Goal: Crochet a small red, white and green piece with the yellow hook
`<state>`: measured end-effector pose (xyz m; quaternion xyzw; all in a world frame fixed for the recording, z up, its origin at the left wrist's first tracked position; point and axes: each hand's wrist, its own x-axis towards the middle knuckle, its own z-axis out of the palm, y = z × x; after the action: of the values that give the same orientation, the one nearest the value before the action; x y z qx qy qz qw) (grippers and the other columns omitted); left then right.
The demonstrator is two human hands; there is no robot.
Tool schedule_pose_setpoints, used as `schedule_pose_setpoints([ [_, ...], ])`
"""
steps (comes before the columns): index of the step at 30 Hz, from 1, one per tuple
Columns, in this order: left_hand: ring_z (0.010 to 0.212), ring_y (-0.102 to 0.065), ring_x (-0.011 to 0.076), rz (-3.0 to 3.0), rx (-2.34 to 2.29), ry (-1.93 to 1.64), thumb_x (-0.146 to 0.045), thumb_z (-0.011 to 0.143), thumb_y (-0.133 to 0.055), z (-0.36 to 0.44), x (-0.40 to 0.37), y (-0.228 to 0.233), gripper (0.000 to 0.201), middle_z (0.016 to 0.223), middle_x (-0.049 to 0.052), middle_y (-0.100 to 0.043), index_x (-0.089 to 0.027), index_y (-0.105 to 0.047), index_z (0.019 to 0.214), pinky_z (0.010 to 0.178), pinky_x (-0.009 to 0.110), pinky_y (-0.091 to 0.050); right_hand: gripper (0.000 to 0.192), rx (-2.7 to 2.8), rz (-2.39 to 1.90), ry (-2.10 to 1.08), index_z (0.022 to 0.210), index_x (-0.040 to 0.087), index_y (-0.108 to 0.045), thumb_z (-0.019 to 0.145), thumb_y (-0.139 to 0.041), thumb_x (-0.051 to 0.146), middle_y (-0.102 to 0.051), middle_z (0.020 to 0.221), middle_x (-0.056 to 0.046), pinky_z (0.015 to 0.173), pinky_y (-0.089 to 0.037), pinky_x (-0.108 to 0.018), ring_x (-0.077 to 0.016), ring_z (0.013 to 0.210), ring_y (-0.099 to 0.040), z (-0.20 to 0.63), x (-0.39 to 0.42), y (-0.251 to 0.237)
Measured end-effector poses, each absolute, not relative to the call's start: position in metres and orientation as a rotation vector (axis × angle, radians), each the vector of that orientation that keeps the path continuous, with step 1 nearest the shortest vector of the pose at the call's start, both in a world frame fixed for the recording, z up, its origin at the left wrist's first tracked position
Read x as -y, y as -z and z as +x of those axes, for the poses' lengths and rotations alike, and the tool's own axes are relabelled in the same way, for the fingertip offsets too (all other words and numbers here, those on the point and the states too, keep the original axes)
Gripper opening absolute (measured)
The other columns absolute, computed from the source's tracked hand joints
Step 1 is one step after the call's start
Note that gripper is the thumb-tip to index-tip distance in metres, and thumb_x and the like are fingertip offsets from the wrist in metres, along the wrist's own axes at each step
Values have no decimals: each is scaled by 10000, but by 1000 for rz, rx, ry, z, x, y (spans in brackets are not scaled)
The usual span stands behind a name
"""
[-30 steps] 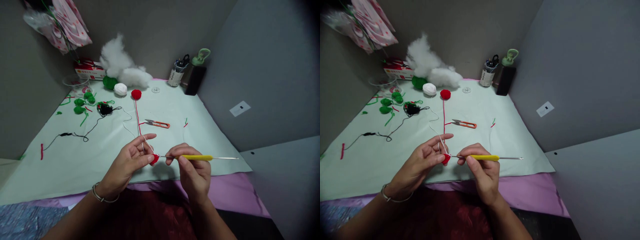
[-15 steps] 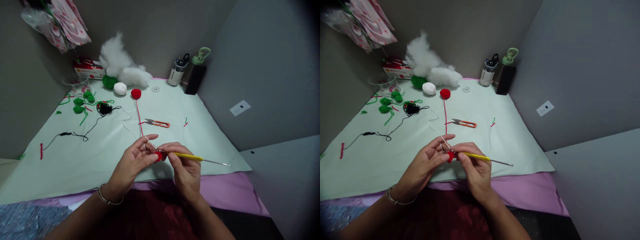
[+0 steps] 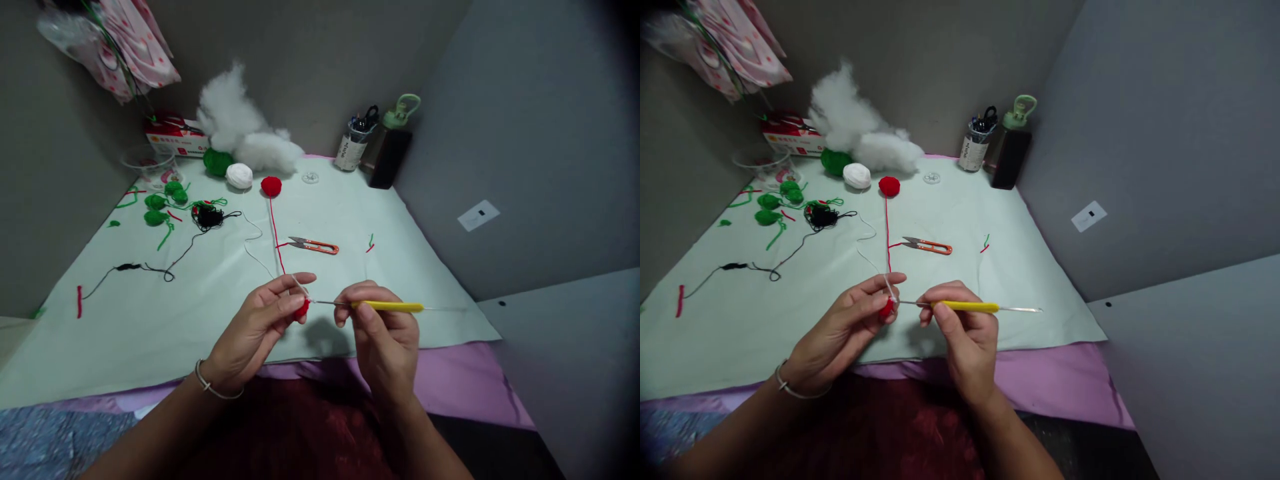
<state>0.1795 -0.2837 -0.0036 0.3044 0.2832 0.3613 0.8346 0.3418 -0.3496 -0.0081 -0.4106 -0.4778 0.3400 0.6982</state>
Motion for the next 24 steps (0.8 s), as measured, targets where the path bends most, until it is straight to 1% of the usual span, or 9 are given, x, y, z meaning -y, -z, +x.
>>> schedule_pose_setpoints([
  [2,753,-613,86,717,-618,-788,-236,839,-852,181,286,3,279,837,-2,-685,-211,-817,1115,750,188,-487,176,1080,-902,-834,1045,272,-782,1008,-622,208,-702,948,-24,689,-556,-304,-143,770,-657,340,348,8],
  [5,898,-666,134,805,-631,-791,-226,816,-873,184,290,5,338,950,27,-752,-256,-803,1146,863,240,-506,175,1149,-974,-789,1054,278,-792,996,-651,194,-730,999,-29,802,-553,-308,-161,916,-677,338,345,11],
  [7,943,-665,146,841,-632,-798,-211,807,-877,184,290,6,384,969,22,-743,-284,-793,1175,902,262,-507,173,1120,-988,-797,1053,288,-792,998,-652,202,-744,991,-19,791,-552,-294,-150,887,-679,338,343,14],
  [10,889,-635,137,901,-635,-825,-197,802,-872,182,288,6,370,899,2,-679,-289,-805,1154,887,266,-511,134,1024,-947,-896,1031,281,-785,996,-659,251,-756,959,-12,729,-562,-284,-132,766,-673,341,342,16],
  [15,845,-606,153,948,-667,-829,-227,814,-858,179,286,3,341,870,14,-656,-268,-811,1149,842,279,-510,125,954,-874,-977,965,225,-764,985,-665,298,-767,889,-34,674,-578,-284,-142,709,-685,346,340,11],
  [18,830,-602,158,953,-680,-820,-239,826,-842,178,288,3,313,857,18,-656,-254,-813,1137,821,281,-508,140,1010,-881,-953,962,226,-744,1003,-630,296,-776,903,-43,683,-584,-307,-157,722,-685,348,342,9],
  [24,819,-610,138,1000,-711,-829,-209,846,-814,177,290,1,282,846,-2,-659,-260,-806,1124,820,262,-509,203,1215,-941,-758,1073,247,-731,1044,-536,200,-762,1000,-46,743,-587,-332,-170,834,-692,350,352,8],
])
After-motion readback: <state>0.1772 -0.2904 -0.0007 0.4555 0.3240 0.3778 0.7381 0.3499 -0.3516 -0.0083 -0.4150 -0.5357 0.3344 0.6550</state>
